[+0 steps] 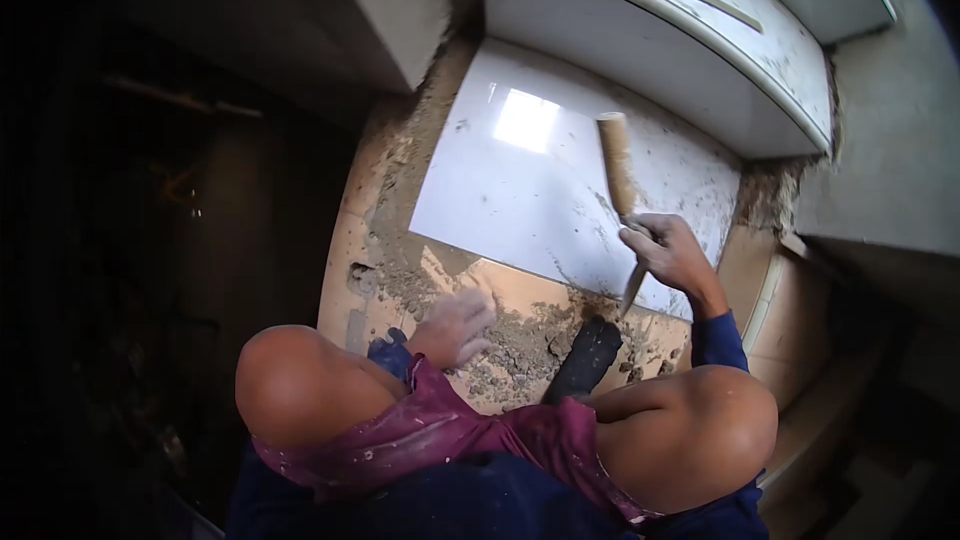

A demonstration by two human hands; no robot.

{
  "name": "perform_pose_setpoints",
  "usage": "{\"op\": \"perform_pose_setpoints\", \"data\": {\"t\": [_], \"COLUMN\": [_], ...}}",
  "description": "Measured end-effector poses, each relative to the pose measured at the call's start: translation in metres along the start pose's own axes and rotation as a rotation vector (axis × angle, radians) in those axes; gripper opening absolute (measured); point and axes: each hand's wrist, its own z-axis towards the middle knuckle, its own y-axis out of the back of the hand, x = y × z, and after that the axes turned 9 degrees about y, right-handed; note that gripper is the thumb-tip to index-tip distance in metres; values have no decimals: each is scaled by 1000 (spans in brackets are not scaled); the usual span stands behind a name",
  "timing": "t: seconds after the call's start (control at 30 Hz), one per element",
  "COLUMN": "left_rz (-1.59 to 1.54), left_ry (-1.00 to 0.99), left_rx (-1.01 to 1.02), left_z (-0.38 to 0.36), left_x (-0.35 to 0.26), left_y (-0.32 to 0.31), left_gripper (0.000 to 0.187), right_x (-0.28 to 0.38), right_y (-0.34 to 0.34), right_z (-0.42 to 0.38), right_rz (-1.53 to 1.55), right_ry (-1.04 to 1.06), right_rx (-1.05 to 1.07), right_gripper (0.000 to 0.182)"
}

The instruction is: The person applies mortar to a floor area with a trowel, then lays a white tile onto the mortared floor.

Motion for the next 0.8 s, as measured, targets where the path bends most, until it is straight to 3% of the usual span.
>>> {"op": "perform_pose_setpoints", "data": {"t": [0.1, 0.13, 0.2, 0.3, 0.37, 0.4, 0.47, 0.57, 0.7, 0.8], "left_rz": [-159, -441, -1340, -1646, -1369, -1346, -1277, -982, -694, -736], "left_ry": [-107, 66, 338, 286, 411, 380, 348, 332, 310, 325], "left_rx": [-283, -254, -36, 37, -65, -129, -190, -203, -196, -214], "left_z": [12, 27, 66, 103, 104, 101, 87, 66, 41, 27], "left_x": [6, 6, 0, 5, -1, 1, -4, -41, -94, -116], "left_y": [19, 35, 83, 127, 180, 197, 233, 280, 313, 319], "left_gripper": [68, 65, 58, 53, 48, 44, 38, 33, 28, 32], "right_x": [2, 1, 9, 42, 47, 25, 2, -64, -123, -160], "right_y": [-25, -38, -66, -92, -82, -90, -70, -48, -15, 10], "right_z": [-2, 5, 19, 39, 66, 86, 128, 200, 200, 156], "right_rz": [-7, -79, -196, -247, -50, -82, -439, -740, -603, -657], "right_ry": [61, 131, 244, 343, 318, 547, 579, 598, 298, 47], "right_rx": [120, 195, 294, 316, 261, -48, -295, -364, -350, -404], "right_gripper": [35, 38, 45, 53, 54, 54, 54, 62, 66, 73]}}
